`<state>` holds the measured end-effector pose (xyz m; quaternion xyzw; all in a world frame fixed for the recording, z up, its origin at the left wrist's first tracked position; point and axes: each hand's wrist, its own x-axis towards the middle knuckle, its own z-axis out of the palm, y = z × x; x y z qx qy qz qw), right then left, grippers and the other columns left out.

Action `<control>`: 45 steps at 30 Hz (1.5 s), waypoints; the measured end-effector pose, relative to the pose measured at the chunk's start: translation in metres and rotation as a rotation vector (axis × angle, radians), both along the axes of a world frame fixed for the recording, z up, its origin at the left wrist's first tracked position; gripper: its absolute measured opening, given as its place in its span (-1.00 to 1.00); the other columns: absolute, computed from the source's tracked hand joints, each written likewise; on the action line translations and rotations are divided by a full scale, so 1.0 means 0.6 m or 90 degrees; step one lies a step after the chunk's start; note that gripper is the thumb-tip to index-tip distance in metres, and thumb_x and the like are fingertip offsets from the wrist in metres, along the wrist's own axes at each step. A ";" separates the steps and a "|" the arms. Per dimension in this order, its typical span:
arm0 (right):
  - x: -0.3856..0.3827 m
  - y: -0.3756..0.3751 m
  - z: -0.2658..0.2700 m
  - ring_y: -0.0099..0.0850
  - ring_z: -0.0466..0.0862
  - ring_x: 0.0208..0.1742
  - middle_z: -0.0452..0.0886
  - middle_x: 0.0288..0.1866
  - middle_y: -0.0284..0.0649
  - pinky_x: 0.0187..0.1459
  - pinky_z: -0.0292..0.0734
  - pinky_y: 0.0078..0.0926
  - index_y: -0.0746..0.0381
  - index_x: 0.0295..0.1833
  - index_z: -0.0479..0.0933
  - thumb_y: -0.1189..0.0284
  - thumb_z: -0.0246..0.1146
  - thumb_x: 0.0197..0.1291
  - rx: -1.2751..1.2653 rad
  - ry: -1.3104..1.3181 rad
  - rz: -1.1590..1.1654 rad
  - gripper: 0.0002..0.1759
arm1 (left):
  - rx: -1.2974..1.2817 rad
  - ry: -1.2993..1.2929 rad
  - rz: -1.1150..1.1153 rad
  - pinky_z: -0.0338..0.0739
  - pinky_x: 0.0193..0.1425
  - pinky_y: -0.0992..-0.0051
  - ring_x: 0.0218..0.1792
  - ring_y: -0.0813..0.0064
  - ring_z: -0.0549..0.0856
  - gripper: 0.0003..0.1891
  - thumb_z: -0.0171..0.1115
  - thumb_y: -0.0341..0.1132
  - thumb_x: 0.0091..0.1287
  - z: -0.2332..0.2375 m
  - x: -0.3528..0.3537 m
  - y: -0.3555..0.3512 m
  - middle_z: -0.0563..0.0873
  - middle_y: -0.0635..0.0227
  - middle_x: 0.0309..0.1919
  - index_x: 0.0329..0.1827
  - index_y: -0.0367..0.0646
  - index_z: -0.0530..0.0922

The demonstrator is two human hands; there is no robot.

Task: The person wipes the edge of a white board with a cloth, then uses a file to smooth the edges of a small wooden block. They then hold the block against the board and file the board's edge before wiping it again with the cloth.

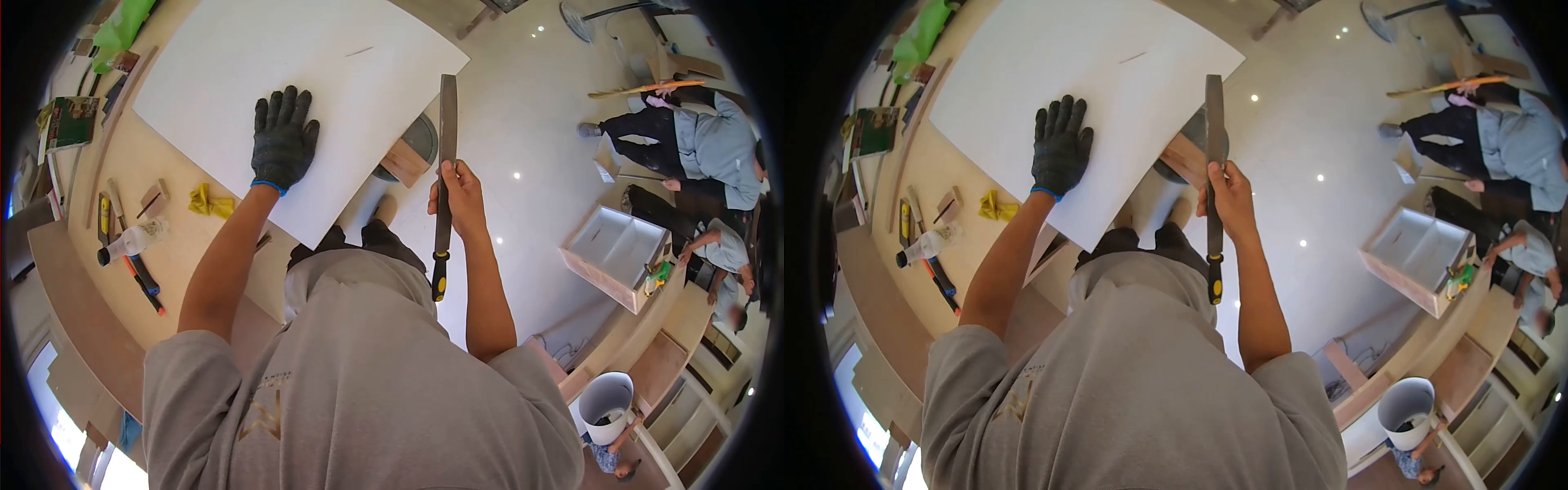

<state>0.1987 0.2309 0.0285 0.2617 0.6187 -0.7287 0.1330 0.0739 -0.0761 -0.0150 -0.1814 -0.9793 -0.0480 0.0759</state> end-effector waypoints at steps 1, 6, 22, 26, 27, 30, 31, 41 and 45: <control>0.003 0.002 -0.002 -0.46 0.59 -0.69 0.59 -0.57 -0.21 -0.61 0.53 -0.52 0.21 -0.24 0.41 0.08 0.18 0.53 0.039 -0.018 0.015 -0.58 | 0.000 0.000 -0.002 -0.06 0.69 -0.04 0.58 -0.02 0.29 -0.42 0.05 -0.08 0.51 -0.002 -0.002 0.001 0.37 0.04 0.55 0.55 -0.08 0.37; 0.078 -0.015 -0.013 -0.44 0.64 -0.41 0.69 -0.35 -0.12 -0.31 0.57 -0.37 0.18 0.44 0.40 0.27 0.32 0.41 0.357 0.039 0.111 -0.44 | 0.000 0.006 -0.006 -0.06 0.69 -0.04 0.57 -0.02 0.30 -0.43 0.06 -0.08 0.51 0.001 -0.003 0.001 0.38 0.03 0.54 0.54 -0.08 0.38; -0.100 0.022 -0.088 -0.07 0.60 -0.49 0.56 -0.40 -0.09 -0.40 0.57 -0.09 -0.30 0.56 0.35 0.14 0.18 0.48 0.843 0.225 0.184 -0.44 | -0.007 0.011 -0.014 -0.03 0.68 -0.05 0.55 -0.06 0.32 -0.44 0.08 -0.11 0.50 0.007 -0.002 0.003 0.40 0.03 0.53 0.53 -0.10 0.39; 0.038 -0.025 -0.080 -0.14 0.56 -0.52 0.50 -0.43 -0.17 -0.45 0.54 -0.17 -0.30 0.55 0.39 0.23 0.24 0.46 0.777 0.251 0.209 -0.42 | 0.012 -0.001 -0.007 -0.05 0.69 -0.04 0.56 -0.05 0.31 -0.43 0.05 -0.09 0.51 0.003 0.000 0.001 0.40 0.04 0.53 0.54 -0.09 0.38; 0.067 -0.037 -0.081 -0.14 0.55 -0.55 0.49 -0.45 -0.18 -0.48 0.53 -0.18 -0.30 0.54 0.40 0.23 0.25 0.45 0.759 0.226 0.216 -0.43 | 0.014 0.000 -0.009 -0.05 0.69 -0.04 0.56 -0.04 0.31 -0.43 0.05 -0.09 0.52 0.004 -0.001 0.000 0.39 0.05 0.54 0.54 -0.08 0.38; 0.052 -0.033 -0.107 -0.14 0.53 -0.58 0.49 -0.48 -0.17 -0.51 0.51 -0.18 -0.29 0.54 0.41 0.21 0.26 0.45 0.785 0.264 0.176 -0.43 | -0.014 0.002 -0.005 -0.04 0.69 -0.04 0.56 -0.04 0.31 -0.43 0.06 -0.08 0.51 0.003 -0.006 0.000 0.39 0.04 0.53 0.54 -0.08 0.38; 0.010 -0.021 -0.119 -0.13 0.54 -0.57 0.50 -0.49 -0.15 -0.50 0.51 -0.17 -0.29 0.54 0.41 0.21 0.25 0.45 0.811 0.275 0.167 -0.43 | -0.028 0.000 -0.002 -0.04 0.69 -0.04 0.56 -0.05 0.31 -0.43 0.06 -0.08 0.51 0.001 -0.005 0.003 0.40 0.04 0.53 0.54 -0.08 0.38; 0.041 -0.020 -0.111 -0.09 0.55 -0.54 0.47 -0.52 -0.10 -0.46 0.53 -0.10 -0.31 0.55 0.39 0.19 0.27 0.44 0.787 0.250 0.225 -0.41 | -0.005 -0.011 -0.002 -0.03 0.69 -0.03 0.58 -0.01 0.28 -0.42 0.07 -0.08 0.50 0.011 -0.004 0.004 0.38 0.03 0.54 0.54 -0.08 0.38; 0.040 -0.022 -0.119 -0.14 0.55 -0.55 0.45 -0.54 -0.12 -0.47 0.52 -0.15 -0.33 0.53 0.42 0.23 0.30 0.42 0.783 0.254 0.168 -0.41 | -0.026 -0.014 0.004 -0.04 0.69 -0.03 0.58 -0.01 0.29 -0.42 0.07 -0.09 0.50 0.008 -0.006 0.003 0.38 0.03 0.54 0.54 -0.09 0.38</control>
